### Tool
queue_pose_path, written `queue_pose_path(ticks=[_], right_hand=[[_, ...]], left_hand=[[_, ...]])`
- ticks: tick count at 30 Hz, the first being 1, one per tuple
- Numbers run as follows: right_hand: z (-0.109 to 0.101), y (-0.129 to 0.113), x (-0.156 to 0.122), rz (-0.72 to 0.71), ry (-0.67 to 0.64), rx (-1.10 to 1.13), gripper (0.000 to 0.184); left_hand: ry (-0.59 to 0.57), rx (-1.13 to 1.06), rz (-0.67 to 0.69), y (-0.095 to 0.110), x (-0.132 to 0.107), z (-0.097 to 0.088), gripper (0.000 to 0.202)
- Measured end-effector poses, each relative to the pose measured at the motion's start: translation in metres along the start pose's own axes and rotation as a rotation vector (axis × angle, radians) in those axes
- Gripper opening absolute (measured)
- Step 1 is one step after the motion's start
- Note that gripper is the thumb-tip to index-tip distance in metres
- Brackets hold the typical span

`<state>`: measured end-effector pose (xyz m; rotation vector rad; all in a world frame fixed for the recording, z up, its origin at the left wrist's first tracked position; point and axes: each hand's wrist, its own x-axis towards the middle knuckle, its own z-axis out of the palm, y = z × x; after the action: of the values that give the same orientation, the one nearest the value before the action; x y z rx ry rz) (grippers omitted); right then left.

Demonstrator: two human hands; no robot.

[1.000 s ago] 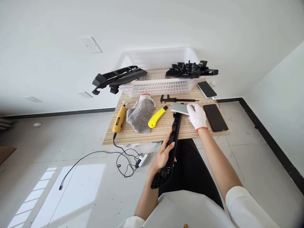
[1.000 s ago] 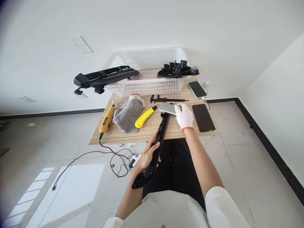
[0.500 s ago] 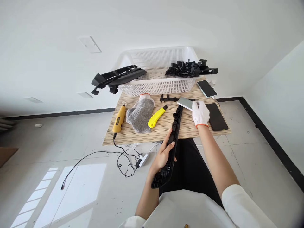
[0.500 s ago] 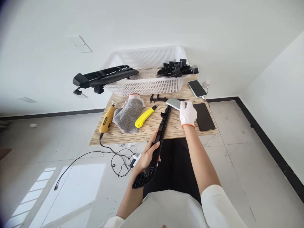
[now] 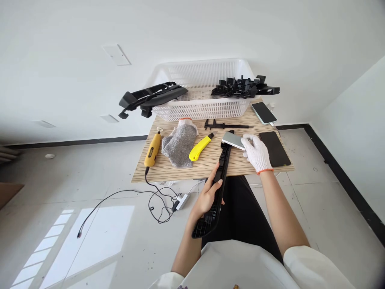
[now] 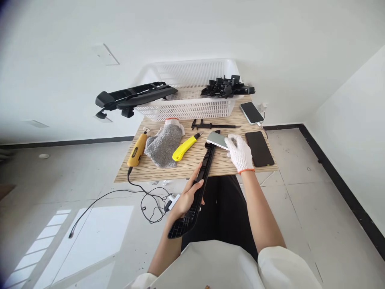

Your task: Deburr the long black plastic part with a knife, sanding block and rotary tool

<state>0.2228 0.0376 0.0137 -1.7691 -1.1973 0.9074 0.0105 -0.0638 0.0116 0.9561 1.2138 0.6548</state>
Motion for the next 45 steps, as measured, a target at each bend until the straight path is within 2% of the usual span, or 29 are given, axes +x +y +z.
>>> queue_pose_path(ticks=[4,6,8,10,12,15,17,19,22,26,30,33,37,41,43,45], right_hand=[[-0.001,0.002,-0.003,-0.105,0.024,-0.277,0.067],[0.000,0.003,-0.003,-0.158,0.050,-0.365,0.061],[0.000,0.003,-0.004,-0.154,0.076,-0.344,0.050],[-0.002,0.004,-0.007,-0.120,0.051,-0.227,0.048],[-0.005,0.004,-0.012,-0.071,-0.097,-0.064,0.052],[-0.007,0.002,-0.018,0.059,-0.435,0.103,0.055],[-0.004,-0.002,-0.018,0.157,-0.511,0.167,0.054],[0.002,-0.005,-0.016,0.199,-0.421,0.235,0.051],[0.016,-0.009,-0.012,0.159,-0.240,0.248,0.047],[0.031,-0.010,-0.015,0.113,-0.158,0.136,0.054],[0.039,-0.013,-0.022,0.010,0.043,-0.037,0.055],[0.041,-0.013,-0.023,-0.058,0.054,-0.139,0.051],[0.038,-0.010,-0.014,-0.028,0.107,-0.118,0.055],[0.032,-0.008,-0.007,-0.059,0.034,-0.131,0.052],[0.028,-0.009,-0.007,-0.019,0.097,-0.127,0.055],[0.026,-0.009,-0.008,-0.040,0.153,-0.210,0.056]], left_hand=[[-0.042,-0.029,-0.023,0.001,0.000,-0.002,0.074],[-0.041,-0.033,-0.016,0.000,0.001,-0.002,0.075],[-0.044,-0.036,-0.018,-0.001,0.001,-0.003,0.076],[-0.046,-0.039,-0.027,-0.002,0.001,-0.003,0.076],[-0.036,-0.041,-0.032,-0.003,0.002,-0.002,0.075],[0.008,-0.050,-0.003,-0.003,0.006,0.000,0.076],[0.031,-0.049,0.031,-0.003,0.009,0.002,0.078],[0.039,-0.031,0.052,-0.002,0.011,0.004,0.078],[0.054,-0.010,0.070,-0.002,0.013,0.009,0.075],[0.098,-0.028,0.118,-0.003,0.016,0.018,0.074],[0.125,-0.059,0.152,-0.002,0.022,0.028,0.074],[0.155,-0.062,0.140,0.000,0.025,0.032,0.076],[0.147,-0.064,0.162,0.000,0.026,0.032,0.073],[0.161,-0.060,0.134,-0.002,0.027,0.029,0.072],[0.149,-0.064,0.152,-0.003,0.028,0.027,0.071],[0.140,-0.080,0.172,-0.005,0.029,0.027,0.071]])
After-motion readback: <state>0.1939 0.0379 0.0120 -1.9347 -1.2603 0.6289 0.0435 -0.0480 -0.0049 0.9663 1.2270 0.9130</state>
